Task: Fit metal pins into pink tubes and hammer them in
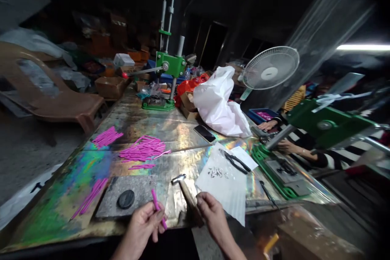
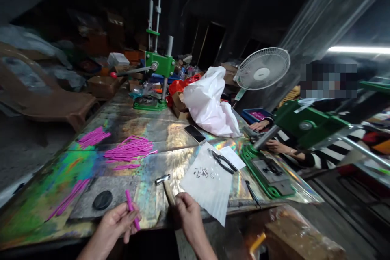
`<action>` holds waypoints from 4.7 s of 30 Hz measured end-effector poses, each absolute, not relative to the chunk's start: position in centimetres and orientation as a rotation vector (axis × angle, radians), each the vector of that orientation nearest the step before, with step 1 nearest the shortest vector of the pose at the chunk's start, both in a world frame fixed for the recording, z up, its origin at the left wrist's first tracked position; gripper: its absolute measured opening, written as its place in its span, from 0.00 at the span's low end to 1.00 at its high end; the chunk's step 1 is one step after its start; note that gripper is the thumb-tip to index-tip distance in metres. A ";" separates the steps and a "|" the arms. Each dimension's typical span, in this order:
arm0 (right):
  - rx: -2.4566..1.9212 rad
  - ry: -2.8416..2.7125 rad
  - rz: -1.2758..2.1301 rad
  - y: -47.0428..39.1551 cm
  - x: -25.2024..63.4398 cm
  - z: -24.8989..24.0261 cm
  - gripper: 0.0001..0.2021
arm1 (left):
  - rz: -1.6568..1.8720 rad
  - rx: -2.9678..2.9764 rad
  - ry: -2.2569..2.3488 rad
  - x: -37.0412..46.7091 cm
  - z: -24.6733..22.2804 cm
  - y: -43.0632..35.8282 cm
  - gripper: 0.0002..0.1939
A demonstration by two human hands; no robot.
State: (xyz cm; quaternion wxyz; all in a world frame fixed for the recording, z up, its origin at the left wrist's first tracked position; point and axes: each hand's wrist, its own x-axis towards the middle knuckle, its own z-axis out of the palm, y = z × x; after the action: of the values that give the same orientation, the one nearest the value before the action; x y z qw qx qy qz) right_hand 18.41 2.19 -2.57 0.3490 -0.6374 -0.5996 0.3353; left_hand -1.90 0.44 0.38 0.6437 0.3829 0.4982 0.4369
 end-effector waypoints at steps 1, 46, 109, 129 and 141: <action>-1.697 -1.555 0.791 3.2 20.0 -2.7 0.14 | 0.991 0.874 1.134 -2.0 0.1 0.5 0.22; -1.977 -1.888 0.505 9.7 27.4 -4.9 0.07 | 1.015 0.810 1.194 -0.2 -2.3 -0.6 0.22; -1.249 -1.131 1.598 -1.3 11.8 0.9 0.17 | 1.251 0.489 0.958 -0.4 1.6 -0.2 0.13; -1.181 -1.076 1.584 -0.8 11.4 -0.3 0.17 | 1.286 0.681 1.076 -0.2 1.3 -0.2 0.11; -1.302 -1.303 1.390 -0.2 13.8 -0.4 0.16 | 1.533 0.730 1.242 -5.5 2.0 0.5 0.09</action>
State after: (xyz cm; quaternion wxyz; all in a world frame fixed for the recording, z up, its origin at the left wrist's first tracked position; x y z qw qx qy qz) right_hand 13.81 -0.16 -0.40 0.4049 -0.5158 -0.5163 0.5509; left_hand -5.45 0.49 2.00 0.4960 0.3012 0.5127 0.6328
